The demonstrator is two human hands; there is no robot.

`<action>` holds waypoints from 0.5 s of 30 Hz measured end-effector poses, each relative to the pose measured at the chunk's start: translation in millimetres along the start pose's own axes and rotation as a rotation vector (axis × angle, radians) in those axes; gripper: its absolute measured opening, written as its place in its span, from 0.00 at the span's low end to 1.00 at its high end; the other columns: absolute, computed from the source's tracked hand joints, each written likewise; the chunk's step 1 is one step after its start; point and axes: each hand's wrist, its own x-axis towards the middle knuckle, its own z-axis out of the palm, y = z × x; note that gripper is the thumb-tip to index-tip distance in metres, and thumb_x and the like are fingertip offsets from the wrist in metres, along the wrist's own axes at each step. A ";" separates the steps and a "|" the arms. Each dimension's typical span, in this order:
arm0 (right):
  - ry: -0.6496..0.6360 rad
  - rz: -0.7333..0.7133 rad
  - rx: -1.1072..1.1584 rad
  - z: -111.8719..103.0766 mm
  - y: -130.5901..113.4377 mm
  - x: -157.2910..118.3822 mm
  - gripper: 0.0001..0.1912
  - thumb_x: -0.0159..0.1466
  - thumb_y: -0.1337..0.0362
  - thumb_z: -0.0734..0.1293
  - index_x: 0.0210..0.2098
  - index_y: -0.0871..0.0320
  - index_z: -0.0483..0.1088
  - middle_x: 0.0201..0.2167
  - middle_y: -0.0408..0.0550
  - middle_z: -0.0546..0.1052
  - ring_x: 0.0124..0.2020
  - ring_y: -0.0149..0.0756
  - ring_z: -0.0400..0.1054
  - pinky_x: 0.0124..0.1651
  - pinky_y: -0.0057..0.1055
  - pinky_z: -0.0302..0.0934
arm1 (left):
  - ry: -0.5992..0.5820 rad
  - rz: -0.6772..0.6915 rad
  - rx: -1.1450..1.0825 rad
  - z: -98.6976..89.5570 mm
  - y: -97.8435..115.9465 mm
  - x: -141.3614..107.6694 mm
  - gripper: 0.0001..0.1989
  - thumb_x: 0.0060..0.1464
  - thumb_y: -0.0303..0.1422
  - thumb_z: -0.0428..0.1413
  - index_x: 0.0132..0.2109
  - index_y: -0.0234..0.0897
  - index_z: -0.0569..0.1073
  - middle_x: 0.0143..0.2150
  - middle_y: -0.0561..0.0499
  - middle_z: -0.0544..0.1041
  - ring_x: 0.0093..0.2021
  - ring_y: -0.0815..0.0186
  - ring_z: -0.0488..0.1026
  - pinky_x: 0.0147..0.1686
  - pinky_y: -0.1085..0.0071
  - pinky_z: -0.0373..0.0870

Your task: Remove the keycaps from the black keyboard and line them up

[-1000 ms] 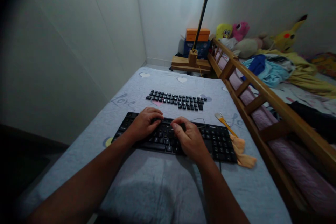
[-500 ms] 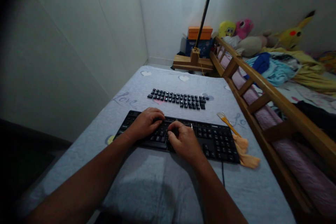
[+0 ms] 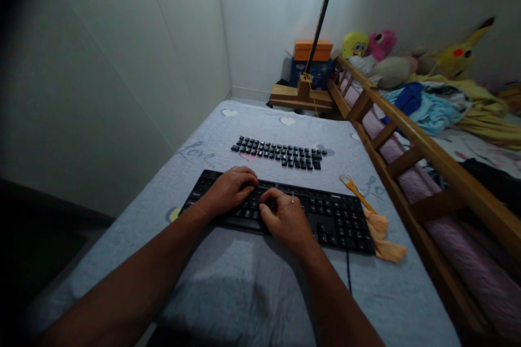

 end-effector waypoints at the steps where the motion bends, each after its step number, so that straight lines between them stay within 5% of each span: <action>1: -0.002 0.008 0.014 -0.3 -0.1 -0.1 0.06 0.60 0.65 0.63 0.34 0.58 0.72 0.22 0.41 0.71 0.22 0.29 0.62 0.26 0.25 0.53 | 0.000 0.003 0.001 0.3 -0.4 -0.2 0.09 0.52 0.24 0.55 0.38 0.36 0.78 0.43 0.48 0.78 0.46 0.60 0.72 0.51 0.63 0.68; 15: -0.013 -0.103 0.015 0.7 -2.2 -1.3 0.07 0.61 0.65 0.63 0.34 0.59 0.73 0.21 0.40 0.71 0.21 0.28 0.62 0.26 0.25 0.54 | 0.004 0.004 0.009 0.9 0.2 0.4 0.08 0.52 0.23 0.55 0.38 0.36 0.78 0.42 0.48 0.78 0.46 0.60 0.73 0.52 0.63 0.68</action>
